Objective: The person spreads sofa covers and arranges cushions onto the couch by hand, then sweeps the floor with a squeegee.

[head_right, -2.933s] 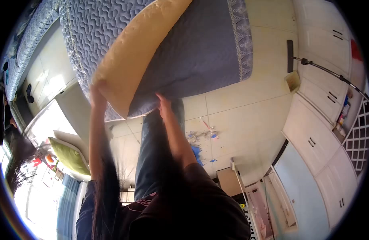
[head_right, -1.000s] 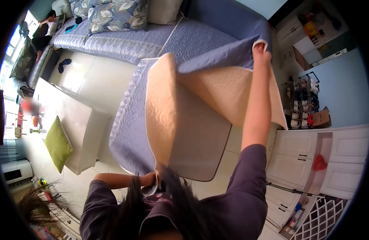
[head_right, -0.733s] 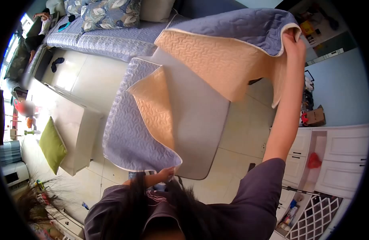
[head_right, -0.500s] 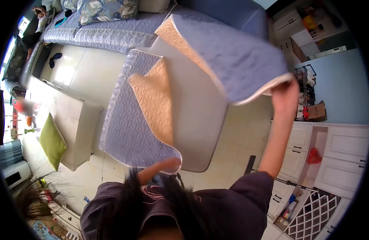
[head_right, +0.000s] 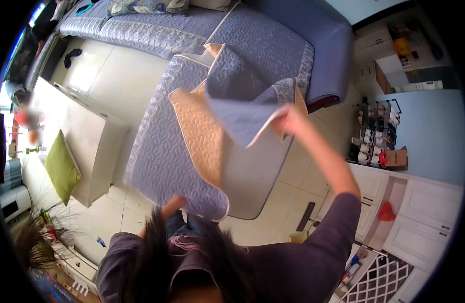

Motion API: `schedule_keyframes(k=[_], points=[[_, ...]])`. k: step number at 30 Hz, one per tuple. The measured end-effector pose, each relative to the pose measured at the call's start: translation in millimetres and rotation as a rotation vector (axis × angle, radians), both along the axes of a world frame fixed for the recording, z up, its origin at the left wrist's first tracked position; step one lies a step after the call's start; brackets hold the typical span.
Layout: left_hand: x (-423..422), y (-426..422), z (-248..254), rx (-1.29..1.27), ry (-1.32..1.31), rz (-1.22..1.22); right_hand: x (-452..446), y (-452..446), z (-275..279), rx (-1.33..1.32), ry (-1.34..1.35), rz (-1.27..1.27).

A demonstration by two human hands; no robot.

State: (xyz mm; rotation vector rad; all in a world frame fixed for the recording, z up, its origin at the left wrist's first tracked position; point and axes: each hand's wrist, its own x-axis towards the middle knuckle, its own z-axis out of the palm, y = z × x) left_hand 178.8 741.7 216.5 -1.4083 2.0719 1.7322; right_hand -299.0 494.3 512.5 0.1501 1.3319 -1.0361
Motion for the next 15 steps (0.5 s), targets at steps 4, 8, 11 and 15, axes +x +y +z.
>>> schedule_keyframes(k=[4, 8, 11, 15], points=[[23, -9, -5, -0.037, -0.212, -0.001, -88, -190, 105, -0.606, 0.622, -0.158], [26, -42, 8, 0.071, -0.235, 0.300, -37, -203, 142, -0.902, 1.334, -0.006], [13, -67, 19, 0.062, -0.223, 0.412, 26, -176, 105, -1.135, 1.993, 0.266], [-14, -92, -6, 0.057, -0.271, 0.453, 117, -72, -89, -0.892, 1.798, 0.849]])
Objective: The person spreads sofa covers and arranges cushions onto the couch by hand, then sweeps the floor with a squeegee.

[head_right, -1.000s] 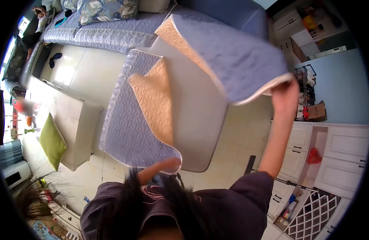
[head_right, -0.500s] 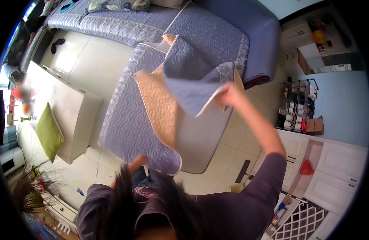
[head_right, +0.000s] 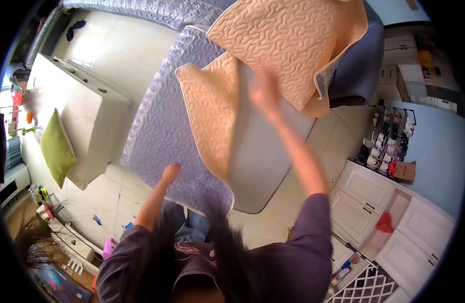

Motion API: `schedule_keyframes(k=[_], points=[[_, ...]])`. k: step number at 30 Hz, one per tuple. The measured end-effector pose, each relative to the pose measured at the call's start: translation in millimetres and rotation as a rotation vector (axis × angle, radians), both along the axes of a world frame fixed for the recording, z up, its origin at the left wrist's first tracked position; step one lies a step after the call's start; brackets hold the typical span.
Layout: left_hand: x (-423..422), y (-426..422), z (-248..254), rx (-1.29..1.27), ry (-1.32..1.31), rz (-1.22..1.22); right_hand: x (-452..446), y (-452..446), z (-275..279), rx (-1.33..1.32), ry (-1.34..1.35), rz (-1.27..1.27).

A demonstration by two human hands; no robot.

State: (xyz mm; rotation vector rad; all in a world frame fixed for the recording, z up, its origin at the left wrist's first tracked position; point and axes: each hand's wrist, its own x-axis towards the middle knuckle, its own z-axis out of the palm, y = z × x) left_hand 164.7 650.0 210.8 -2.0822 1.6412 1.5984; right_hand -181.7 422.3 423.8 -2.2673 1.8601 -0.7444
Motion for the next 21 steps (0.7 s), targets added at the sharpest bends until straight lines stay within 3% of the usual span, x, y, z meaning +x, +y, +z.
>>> schedule_keyframes(k=[1, 4, 7, 9, 12, 14, 16, 17, 18, 19, 20, 21], points=[[-10, -7, -1, -0.048, 0.003, 0.024, 17, 27, -63, 0.116, 0.090, 0.008], [-35, -24, -37, -0.110, 0.108, 0.226, 107, 115, -190, 0.681, -0.268, -0.094], [-70, -48, -91, -0.137, 0.575, 0.502, 174, 126, -240, 0.703, -0.115, -0.293], [-94, -69, -82, -0.088, 0.387, 0.555, 183, 110, -261, 0.674, -0.045, -0.366], [-122, -75, -87, -0.141, 0.366, 0.586, 167, 88, -281, 0.650, 0.088, -0.400], [-143, -70, -91, -0.007, 0.924, 0.566, 133, 78, -292, 0.601, -0.248, -0.398], [-180, -64, -54, -0.188, 0.770, 0.270, 78, 87, -262, 0.592, -0.631, -0.738], [-199, -60, -29, -0.061, 0.812, 0.185, 35, 99, -253, 0.564, -0.717, -0.791], [-214, -63, 0, -0.010, 0.732, -0.092, -9, 125, -259, 0.310, -0.759, -0.962], [-227, -67, 32, 0.137, 0.960, -0.145, -48, 141, -231, 0.222, -1.143, -1.209], [-239, -62, 41, 0.077, 1.089, -0.281, -88, 161, -220, 0.184, -1.183, -1.266], [-245, -60, 52, 0.028, 1.050, -0.372, -130, 192, -219, 0.263, -1.056, -1.243]])
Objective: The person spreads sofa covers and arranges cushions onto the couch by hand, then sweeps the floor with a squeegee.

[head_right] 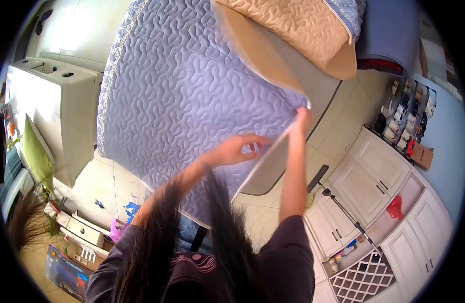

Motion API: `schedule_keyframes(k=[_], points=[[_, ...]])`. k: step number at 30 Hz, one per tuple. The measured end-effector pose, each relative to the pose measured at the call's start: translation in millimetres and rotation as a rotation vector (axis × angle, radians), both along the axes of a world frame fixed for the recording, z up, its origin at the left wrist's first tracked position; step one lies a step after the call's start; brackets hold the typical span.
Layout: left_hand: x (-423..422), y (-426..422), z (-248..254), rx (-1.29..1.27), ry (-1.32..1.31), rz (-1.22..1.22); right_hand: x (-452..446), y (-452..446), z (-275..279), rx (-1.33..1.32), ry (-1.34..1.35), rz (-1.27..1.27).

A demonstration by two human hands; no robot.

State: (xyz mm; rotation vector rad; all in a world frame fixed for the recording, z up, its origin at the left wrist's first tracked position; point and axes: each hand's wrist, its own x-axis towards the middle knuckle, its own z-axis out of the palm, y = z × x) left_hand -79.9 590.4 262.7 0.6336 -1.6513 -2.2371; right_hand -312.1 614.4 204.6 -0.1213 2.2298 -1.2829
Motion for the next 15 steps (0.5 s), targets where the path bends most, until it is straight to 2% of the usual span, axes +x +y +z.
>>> schedule_keyframes(k=[1, 2, 3, 5, 6, 9, 10, 12, 14, 15], points=[[0, 2, -2, -0.001, 0.003, -0.013, -44, 29, -14, 0.232, -0.015, 0.138], [2, 6, -11, -0.178, -0.074, 0.010, -46, 34, -8, 0.226, -0.150, -0.092], [5, 10, -22, -0.358, -0.151, 0.035, -57, 48, -18, 0.223, -0.152, -0.101], [29, 8, -49, -0.537, -0.382, 0.156, -83, 85, -59, 0.479, 0.331, 0.019], [44, 4, -61, -0.602, -0.510, 0.209, -72, 89, -71, 0.509, 0.552, 0.151], [89, -12, -88, -0.735, -0.839, 0.047, 20, 51, -69, 0.356, 0.685, 0.517], [99, -21, -93, -0.734, -0.851, 0.032, 42, 33, -72, 0.327, 0.774, 0.655], [109, -40, -99, -0.840, -0.984, 0.074, 58, -1, -90, 0.306, 0.780, 0.604], [112, -70, -101, -0.890, -0.957, 0.143, 33, -41, -95, 0.234, 0.843, 0.321], [111, -86, -102, -0.934, -0.930, 0.220, 17, -60, -89, 0.319, 0.789, 0.175]])
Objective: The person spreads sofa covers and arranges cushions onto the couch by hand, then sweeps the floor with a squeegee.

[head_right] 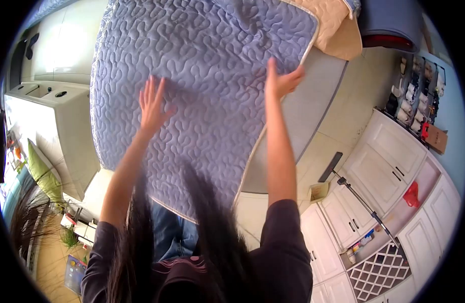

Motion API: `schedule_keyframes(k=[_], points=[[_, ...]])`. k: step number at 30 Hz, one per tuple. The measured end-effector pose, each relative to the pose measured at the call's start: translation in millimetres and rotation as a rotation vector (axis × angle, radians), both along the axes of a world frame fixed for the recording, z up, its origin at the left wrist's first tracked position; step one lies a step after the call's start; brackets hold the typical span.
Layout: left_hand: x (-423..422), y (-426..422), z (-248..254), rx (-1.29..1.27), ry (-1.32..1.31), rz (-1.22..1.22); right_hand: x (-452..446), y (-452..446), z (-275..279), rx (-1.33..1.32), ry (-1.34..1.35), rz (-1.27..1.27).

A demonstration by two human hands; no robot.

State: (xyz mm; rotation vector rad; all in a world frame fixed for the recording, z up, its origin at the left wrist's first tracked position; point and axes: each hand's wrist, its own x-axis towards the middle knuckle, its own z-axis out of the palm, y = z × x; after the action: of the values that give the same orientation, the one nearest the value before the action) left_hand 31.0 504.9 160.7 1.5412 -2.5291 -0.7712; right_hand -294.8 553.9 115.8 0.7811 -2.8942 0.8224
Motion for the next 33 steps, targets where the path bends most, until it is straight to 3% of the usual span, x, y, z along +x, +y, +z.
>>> schedule_keyframes(k=[3, 4, 6, 7, 8, 10, 13, 14, 16, 18, 20, 22, 27, 29, 31, 33], points=[[-13, -47, -5, -0.084, 0.018, -0.066, -56, -45, 7, -0.016, -0.137, -0.311], [-21, -58, -7, -0.083, 0.088, -0.056, -72, -44, 1, -0.014, -0.134, -0.296], [-39, -73, -4, -0.096, 0.077, -0.106, -95, -58, -7, -0.520, -0.696, 0.029], [-47, -74, -7, -0.045, 0.062, -0.159, -84, -56, -4, -0.575, -0.760, -0.011], [-54, -73, -10, 0.012, 0.049, -0.226, -67, -47, -2, -0.536, -0.710, -0.038], [-63, -60, -18, 0.057, 0.078, -0.276, -38, -9, -6, -0.405, -0.903, -0.188], [-68, -62, -13, 0.085, 0.022, -0.286, -30, 36, -21, -0.036, -1.018, -0.465], [-68, -65, -12, 0.091, 0.022, -0.308, -56, 56, -61, -0.195, -1.161, -0.495], [-66, -75, -14, 0.100, 0.023, -0.339, -71, 18, -15, -0.109, -0.776, -0.377], [-72, -97, -23, -0.027, 0.058, -0.401, -119, 2, -22, -0.030, -0.585, -0.053], [-91, -117, -33, -0.099, 0.199, -0.310, -118, -42, 7, -0.145, -0.640, -0.233], [-116, -139, -45, -0.288, 0.196, -0.192, -128, -70, 18, -0.258, -0.960, 0.020], [-143, -148, -71, -0.241, 0.033, -0.177, -114, -103, 13, -0.341, -1.143, 0.145], [-139, -151, -75, -0.186, 0.030, -0.205, -108, -111, 15, -0.372, -1.263, 0.124], [-137, -158, -77, -0.158, 0.050, -0.232, -119, -133, 15, -0.363, -1.352, -0.114], [-138, -156, -71, -0.127, 0.028, -0.219, -136, -152, 1, -0.422, -1.331, -0.149]])
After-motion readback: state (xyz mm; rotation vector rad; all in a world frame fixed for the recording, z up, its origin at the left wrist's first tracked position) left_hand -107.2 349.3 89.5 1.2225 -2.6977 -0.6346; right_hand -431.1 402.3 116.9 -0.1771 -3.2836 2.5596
